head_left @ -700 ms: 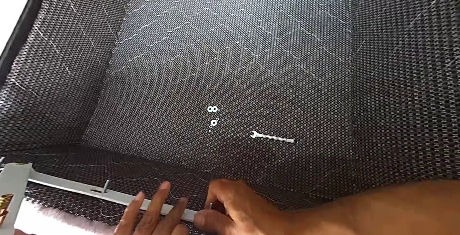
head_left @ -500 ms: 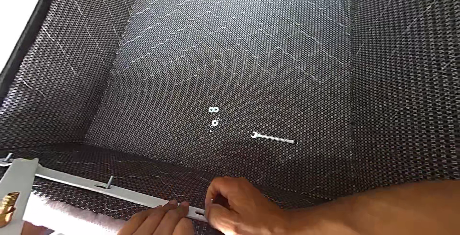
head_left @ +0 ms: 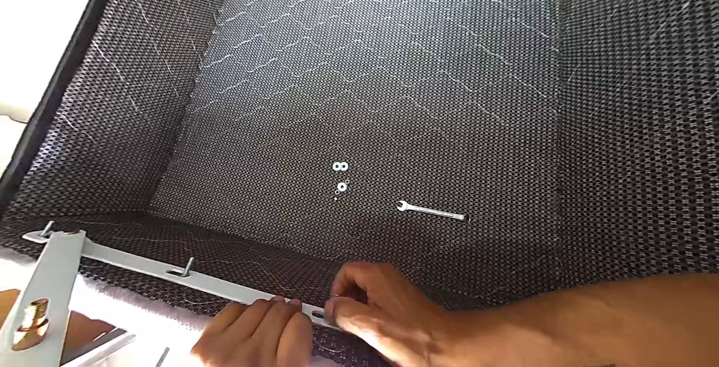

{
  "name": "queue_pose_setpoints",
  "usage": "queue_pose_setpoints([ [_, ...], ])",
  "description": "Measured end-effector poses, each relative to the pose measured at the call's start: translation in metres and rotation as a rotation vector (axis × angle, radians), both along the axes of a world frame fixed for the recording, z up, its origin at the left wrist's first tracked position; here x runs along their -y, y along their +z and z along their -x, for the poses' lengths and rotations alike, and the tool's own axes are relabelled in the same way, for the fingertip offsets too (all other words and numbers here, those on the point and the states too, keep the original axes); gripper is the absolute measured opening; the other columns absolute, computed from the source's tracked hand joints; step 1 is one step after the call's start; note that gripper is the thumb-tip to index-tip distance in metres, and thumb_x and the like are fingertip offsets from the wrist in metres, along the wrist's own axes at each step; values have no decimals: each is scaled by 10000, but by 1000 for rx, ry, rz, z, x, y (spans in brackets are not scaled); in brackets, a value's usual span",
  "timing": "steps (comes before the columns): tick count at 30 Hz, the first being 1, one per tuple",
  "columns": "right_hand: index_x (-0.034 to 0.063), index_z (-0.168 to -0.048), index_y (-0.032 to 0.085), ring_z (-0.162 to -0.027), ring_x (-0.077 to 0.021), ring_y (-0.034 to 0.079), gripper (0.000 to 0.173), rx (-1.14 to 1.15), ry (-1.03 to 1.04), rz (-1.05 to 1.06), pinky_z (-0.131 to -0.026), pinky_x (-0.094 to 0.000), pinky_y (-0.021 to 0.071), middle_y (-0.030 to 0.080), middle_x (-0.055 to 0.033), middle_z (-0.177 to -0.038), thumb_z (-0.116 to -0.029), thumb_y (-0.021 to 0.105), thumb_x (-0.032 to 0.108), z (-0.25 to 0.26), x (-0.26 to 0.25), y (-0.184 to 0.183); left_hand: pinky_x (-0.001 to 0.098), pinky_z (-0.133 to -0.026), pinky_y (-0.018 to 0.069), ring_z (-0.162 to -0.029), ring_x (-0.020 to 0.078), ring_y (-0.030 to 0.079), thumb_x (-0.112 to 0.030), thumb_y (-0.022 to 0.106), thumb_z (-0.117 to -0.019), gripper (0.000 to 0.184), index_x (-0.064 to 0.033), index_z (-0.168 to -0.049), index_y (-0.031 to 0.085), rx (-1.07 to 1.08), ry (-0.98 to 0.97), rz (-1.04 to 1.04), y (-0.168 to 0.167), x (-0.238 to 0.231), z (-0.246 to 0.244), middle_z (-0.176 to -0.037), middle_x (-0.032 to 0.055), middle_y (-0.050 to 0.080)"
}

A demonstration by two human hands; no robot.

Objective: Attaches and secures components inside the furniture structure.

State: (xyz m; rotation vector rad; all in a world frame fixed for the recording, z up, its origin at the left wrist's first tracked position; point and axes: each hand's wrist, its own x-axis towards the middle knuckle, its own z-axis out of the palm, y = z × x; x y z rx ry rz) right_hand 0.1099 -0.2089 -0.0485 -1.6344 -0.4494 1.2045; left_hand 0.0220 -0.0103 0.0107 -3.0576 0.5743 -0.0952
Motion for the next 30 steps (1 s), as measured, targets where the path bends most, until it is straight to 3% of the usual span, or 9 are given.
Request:
queue_pose_setpoints([
  [1, 109, -1048, 665, -729, -99, 604, 279, 7, 4, -12, -661, -307, 499, 628, -9, -827, -983, 567, 362, 1, 0, -1, 392, -528, 433, -599, 238, 644, -148, 495, -984, 299, -91, -703, 581, 8, 4, -3, -1, 0, 0, -690, 85, 699],
  [5, 86, -830, 623, -689, -139, 541, 444, 41, 48, 11, -622, -337, 422, 539, -29, -741, -1023, 555, 480, 1, -2, -1, 389, -517, 410, -571, 228, 616, -141, 506, -977, 296, -91, -699, 597, 5, 14, -14, -1, 1, -1, -652, 72, 671],
  [9, 114, -1055, 656, -774, -141, 618, 301, 11, 49, -5, -686, -365, 497, 630, -30, -848, -1006, 531, 383, -1, -1, 0, 386, -507, 409, -571, 230, 617, -138, 507, -975, 289, -99, -701, 589, -2, 5, -35, 0, 2, -2, -656, 69, 668],
  [11, 89, -985, 680, -746, -140, 607, 312, 59, 48, -41, -663, -346, 482, 624, -39, -808, -1014, 547, 369, 1, -2, -2, 389, -515, 415, -581, 232, 622, -139, 504, -978, 285, -98, -711, 594, -18, 9, -40, 1, 2, -2, -669, 71, 675],
  [14, 59, -948, 628, -744, -188, 581, 500, 0, 136, 56, -672, -391, 463, 570, -66, -791, -1028, 523, 541, -6, -4, 5, 390, -517, 411, -585, 228, 620, -155, 489, -974, 288, -101, -714, 601, -30, 8, -46, 2, 2, -2, -684, 70, 684],
  [18, 80, -944, 678, -730, -132, 593, 292, 41, 43, -51, -650, -332, 468, 611, -39, -787, -999, 552, 338, 1, -2, -3, 391, -520, 408, -580, 231, 610, -138, 495, -973, 282, -98, -714, 598, -30, 16, -38, 2, 3, -2, -683, 72, 680],
  [21, 60, -900, 627, -703, -161, 561, 440, 39, 112, 30, -636, -351, 439, 551, -53, -751, -1044, 519, 461, -4, -3, 2, 393, -525, 413, -583, 232, 616, -143, 491, -968, 281, -100, -714, 602, -27, 24, -30, 1, 3, -2, -694, 71, 691],
  [25, 85, -1001, 676, -795, -118, 603, 333, 45, 38, -60, -714, -301, 489, 624, -42, -876, -1020, 554, 395, 2, 0, -4, 389, -533, 423, -603, 237, 627, -134, 498, -978, 272, -98, -728, 599, -38, 14, -23, 3, 3, -1, -712, 77, 697],
  [30, 56, -907, 641, -735, -146, 571, 454, 84, 103, 13, -658, -315, 453, 572, -55, -790, -1039, 533, 476, 0, -2, 2, 390, -539, 426, -599, 233, 632, -119, 497, -982, 288, -94, -708, 581, -5, 7, -4, 0, 2, -1, -700, 80, 700],
])
